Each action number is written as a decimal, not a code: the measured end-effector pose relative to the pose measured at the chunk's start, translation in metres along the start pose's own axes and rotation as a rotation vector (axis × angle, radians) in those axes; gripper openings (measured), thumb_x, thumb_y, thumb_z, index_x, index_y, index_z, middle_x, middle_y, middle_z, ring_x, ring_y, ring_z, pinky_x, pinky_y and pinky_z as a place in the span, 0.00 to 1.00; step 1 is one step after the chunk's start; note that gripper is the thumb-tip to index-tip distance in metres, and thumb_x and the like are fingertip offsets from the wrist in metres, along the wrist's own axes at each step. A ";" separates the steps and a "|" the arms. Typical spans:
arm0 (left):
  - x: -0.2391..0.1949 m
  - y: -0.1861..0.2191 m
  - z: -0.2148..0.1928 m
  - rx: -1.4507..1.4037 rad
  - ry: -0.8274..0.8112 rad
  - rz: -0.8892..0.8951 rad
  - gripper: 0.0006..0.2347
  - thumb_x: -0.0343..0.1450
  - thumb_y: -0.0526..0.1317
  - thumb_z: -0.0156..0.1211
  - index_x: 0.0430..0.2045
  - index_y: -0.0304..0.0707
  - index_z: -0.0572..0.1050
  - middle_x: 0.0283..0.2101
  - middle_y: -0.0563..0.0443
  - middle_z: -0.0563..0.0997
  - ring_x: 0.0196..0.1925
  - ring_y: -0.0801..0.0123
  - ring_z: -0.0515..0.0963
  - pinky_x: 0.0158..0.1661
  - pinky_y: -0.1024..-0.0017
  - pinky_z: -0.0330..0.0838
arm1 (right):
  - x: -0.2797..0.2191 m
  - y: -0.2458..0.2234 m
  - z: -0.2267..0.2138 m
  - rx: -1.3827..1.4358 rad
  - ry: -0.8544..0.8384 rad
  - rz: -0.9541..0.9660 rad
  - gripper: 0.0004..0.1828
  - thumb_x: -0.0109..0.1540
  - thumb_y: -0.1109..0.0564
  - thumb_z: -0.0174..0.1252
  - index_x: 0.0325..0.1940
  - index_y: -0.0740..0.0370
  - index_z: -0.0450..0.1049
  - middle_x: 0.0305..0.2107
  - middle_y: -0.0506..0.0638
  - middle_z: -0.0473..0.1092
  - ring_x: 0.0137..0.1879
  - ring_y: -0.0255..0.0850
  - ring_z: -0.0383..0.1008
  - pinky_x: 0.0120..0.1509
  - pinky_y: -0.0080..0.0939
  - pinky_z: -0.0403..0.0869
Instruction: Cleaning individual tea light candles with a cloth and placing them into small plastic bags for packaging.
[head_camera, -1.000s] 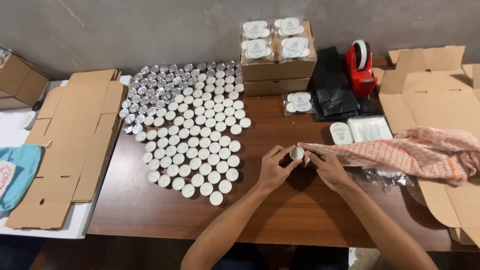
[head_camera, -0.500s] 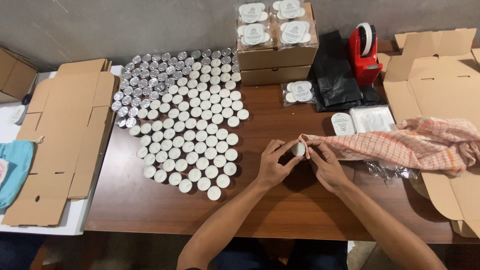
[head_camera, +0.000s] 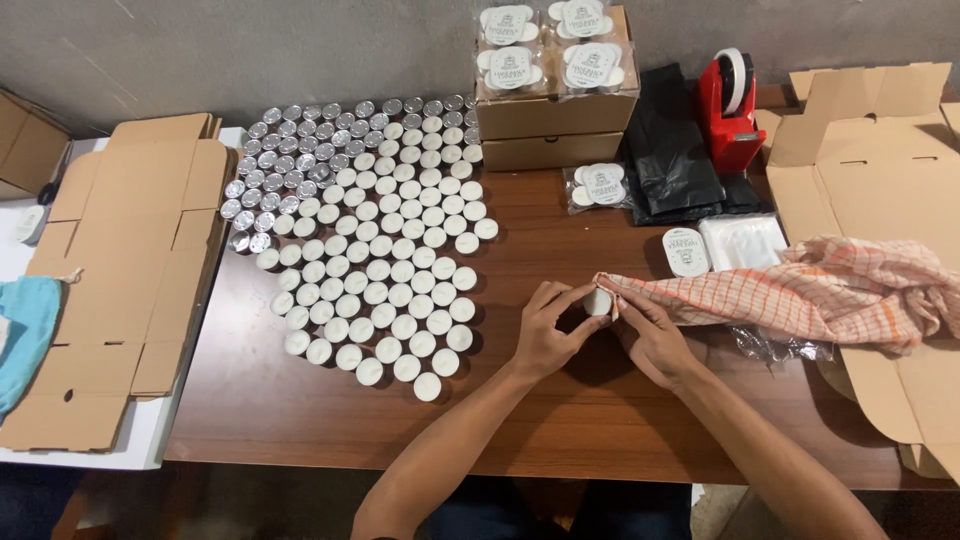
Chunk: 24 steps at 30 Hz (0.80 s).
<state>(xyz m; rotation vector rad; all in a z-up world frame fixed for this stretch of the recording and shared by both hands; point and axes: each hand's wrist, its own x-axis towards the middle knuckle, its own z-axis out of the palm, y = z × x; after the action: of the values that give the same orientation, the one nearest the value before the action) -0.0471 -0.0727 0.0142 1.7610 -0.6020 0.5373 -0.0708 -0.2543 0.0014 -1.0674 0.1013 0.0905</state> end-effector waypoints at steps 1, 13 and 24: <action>-0.001 0.001 0.000 0.000 0.001 0.001 0.16 0.64 0.40 0.75 0.45 0.39 0.82 0.31 0.51 0.76 0.34 0.66 0.77 0.35 0.73 0.76 | -0.001 0.001 0.001 0.000 -0.001 -0.001 0.21 0.69 0.66 0.45 0.66 0.72 0.68 0.61 0.57 0.69 0.65 0.43 0.67 0.72 0.51 0.67; 0.003 0.008 -0.004 -0.037 -0.005 0.019 0.15 0.65 0.38 0.74 0.44 0.34 0.81 0.31 0.46 0.75 0.34 0.59 0.76 0.35 0.68 0.75 | 0.004 0.005 -0.006 0.115 -0.077 0.030 0.26 0.66 0.69 0.43 0.70 0.73 0.63 0.66 0.65 0.64 0.70 0.55 0.64 0.74 0.58 0.62; -0.003 0.006 0.001 -0.064 -0.011 0.038 0.15 0.67 0.38 0.73 0.45 0.33 0.82 0.33 0.46 0.76 0.35 0.59 0.78 0.36 0.69 0.76 | -0.010 -0.011 0.022 0.000 -0.029 -0.049 0.23 0.67 0.66 0.47 0.66 0.70 0.69 0.61 0.59 0.70 0.63 0.46 0.69 0.70 0.52 0.68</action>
<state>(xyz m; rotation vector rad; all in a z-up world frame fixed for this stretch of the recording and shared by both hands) -0.0531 -0.0741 0.0161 1.6961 -0.6547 0.5294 -0.0790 -0.2408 0.0229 -1.0680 0.0484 0.0618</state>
